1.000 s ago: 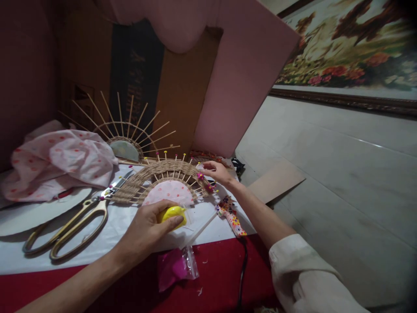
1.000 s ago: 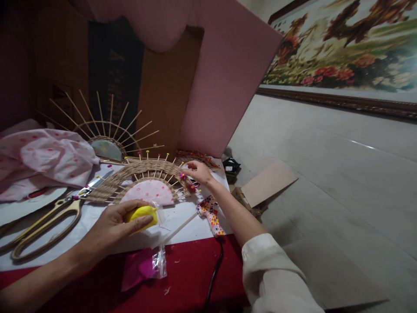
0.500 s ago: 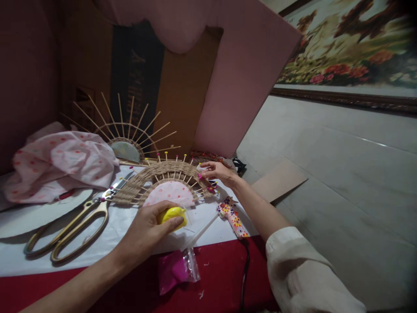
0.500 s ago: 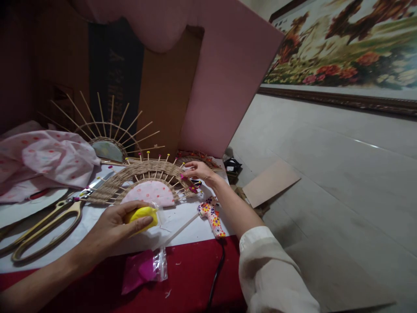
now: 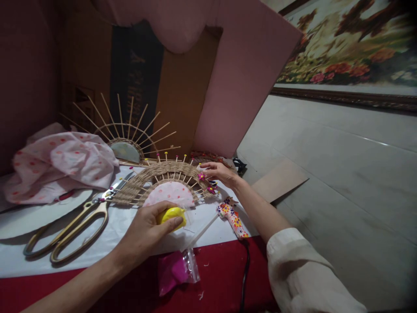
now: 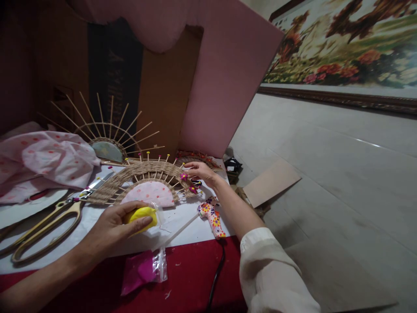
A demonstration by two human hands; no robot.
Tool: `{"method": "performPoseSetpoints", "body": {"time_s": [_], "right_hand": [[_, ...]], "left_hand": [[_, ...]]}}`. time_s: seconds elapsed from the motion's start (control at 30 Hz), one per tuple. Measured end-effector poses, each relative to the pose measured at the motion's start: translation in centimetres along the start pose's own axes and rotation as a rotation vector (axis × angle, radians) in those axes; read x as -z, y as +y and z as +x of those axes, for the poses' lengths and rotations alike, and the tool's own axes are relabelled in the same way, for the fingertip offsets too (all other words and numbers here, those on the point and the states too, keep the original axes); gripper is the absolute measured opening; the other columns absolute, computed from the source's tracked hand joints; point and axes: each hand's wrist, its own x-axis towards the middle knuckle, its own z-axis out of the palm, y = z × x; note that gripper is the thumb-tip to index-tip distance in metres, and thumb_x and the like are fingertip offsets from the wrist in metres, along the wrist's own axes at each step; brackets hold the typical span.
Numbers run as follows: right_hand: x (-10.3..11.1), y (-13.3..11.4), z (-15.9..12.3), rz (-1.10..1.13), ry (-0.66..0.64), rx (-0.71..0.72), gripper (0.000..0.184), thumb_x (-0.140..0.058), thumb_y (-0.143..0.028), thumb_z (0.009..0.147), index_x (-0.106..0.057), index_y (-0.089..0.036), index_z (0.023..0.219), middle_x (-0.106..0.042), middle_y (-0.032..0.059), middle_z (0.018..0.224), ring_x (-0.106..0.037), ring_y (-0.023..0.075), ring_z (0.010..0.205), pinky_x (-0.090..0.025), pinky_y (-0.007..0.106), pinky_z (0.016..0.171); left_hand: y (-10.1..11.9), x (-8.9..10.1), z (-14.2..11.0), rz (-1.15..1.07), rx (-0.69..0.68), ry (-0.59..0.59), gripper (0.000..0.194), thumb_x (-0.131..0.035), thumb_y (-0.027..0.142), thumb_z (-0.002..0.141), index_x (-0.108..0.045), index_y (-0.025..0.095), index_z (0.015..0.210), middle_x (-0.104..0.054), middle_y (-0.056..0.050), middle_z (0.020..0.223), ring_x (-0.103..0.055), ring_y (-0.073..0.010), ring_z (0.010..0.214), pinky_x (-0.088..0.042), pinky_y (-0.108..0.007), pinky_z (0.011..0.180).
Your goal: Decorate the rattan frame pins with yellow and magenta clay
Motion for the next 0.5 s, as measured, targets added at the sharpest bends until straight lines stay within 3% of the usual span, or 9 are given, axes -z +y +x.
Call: {"method": "performPoseSetpoints", "body": {"time_s": [0.37, 0.5], "right_hand": [[-0.63, 0.02, 0.03, 0.006, 0.026, 0.014, 0.043, -0.074, -0.017, 0.06, -0.061, -0.015, 0.102, -0.064, -0.0006, 0.071, -0.057, 0.0103, 0.062, -0.043, 0.023, 0.06], [-0.47, -0.15, -0.13, 0.002, 0.014, 0.022, 0.042, -0.073, -0.019, 0.062, -0.062, -0.016, 0.102, -0.066, 0.0014, 0.077, -0.059, 0.0113, 0.065, -0.044, 0.023, 0.06]], "left_hand": [[0.14, -0.02, -0.09, -0.031, 0.023, 0.002, 0.027, -0.061, 0.04, 0.076, -0.069, 0.018, 0.088, -0.068, -0.002, 0.079, -0.059, -0.0178, 0.072, -0.045, -0.025, 0.064], [0.18, -0.02, -0.08, -0.022, 0.02, -0.003, 0.026, -0.061, 0.04, 0.076, -0.069, 0.018, 0.088, -0.068, -0.002, 0.08, -0.059, -0.0179, 0.072, -0.044, -0.025, 0.064]]}}
